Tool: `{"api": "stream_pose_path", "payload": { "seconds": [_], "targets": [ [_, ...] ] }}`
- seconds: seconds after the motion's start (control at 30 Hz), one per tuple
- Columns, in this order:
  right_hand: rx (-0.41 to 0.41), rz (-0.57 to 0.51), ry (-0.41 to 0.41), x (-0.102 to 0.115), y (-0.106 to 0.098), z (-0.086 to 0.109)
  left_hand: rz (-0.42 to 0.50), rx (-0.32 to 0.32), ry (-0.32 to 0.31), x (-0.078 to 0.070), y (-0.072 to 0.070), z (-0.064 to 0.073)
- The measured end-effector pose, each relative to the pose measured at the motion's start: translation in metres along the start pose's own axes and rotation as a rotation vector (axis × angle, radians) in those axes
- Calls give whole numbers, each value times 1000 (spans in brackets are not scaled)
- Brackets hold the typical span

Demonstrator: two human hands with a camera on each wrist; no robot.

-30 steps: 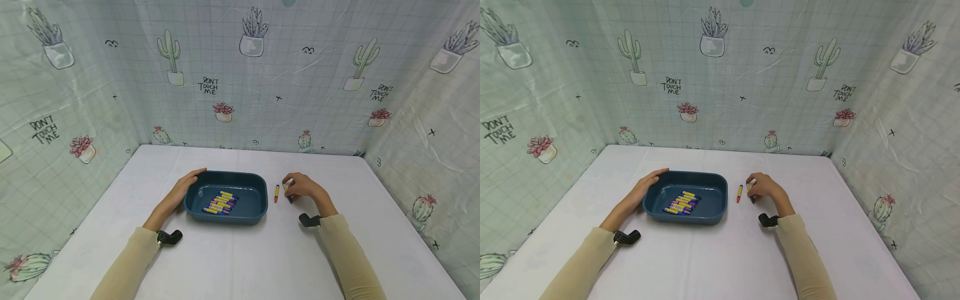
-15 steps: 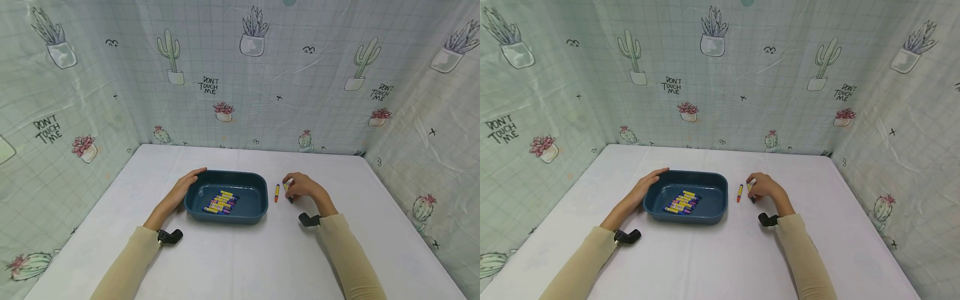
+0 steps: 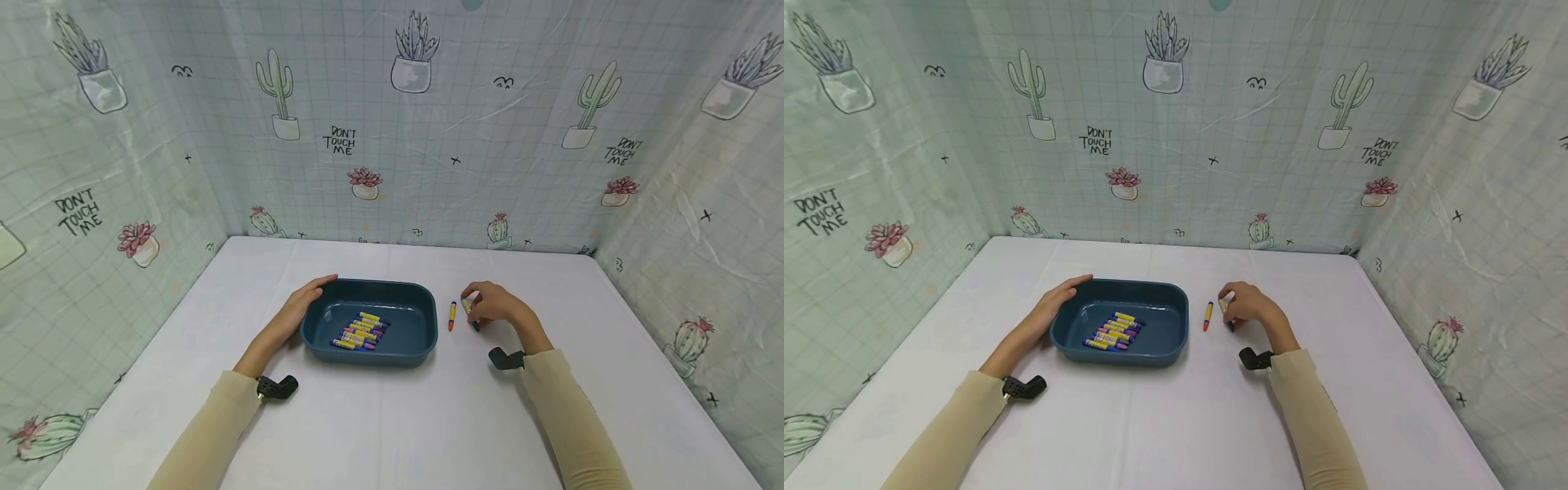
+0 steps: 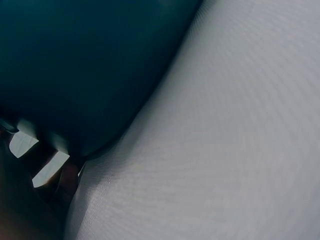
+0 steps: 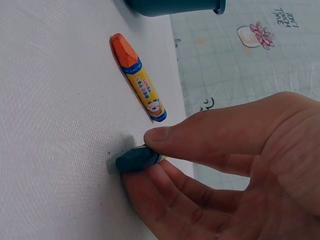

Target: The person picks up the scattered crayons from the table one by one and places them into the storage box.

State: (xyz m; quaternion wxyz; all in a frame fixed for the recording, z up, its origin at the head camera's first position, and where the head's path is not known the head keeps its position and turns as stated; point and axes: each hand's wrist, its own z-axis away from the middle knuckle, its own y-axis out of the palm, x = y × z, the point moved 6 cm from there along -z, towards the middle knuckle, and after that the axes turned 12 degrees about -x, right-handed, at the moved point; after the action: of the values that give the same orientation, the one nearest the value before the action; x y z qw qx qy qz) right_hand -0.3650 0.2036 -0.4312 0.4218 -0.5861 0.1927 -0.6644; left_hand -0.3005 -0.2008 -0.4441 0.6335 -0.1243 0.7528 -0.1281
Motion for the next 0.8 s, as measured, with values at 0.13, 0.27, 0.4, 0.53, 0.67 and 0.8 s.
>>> {"api": "stream_pose_path", "payload": {
  "seconds": [0.13, 0.27, 0.4, 0.53, 0.67, 0.8],
  "targets": [
    [6, -17, -3, 0, 0, 1, 6, -2, 2, 0, 0, 0],
    [9, -29, -8, 1, -1, 1, 3, -2, 14, 1, 0, -1],
    [9, -37, -6, 1, -2, 1, -6, -1, 19, 2, 0, -1],
    [10, -39, -1, 2, -2, 1, -10, -2, 24, 2, 0, -2],
    [5, -36, 6, 2, -3, 1, -7, -3, 13, 2, 0, -2],
    [4, -36, 5, 2, -3, 1, -10, -2, 1, 3, 0, -2]
  ]
}}
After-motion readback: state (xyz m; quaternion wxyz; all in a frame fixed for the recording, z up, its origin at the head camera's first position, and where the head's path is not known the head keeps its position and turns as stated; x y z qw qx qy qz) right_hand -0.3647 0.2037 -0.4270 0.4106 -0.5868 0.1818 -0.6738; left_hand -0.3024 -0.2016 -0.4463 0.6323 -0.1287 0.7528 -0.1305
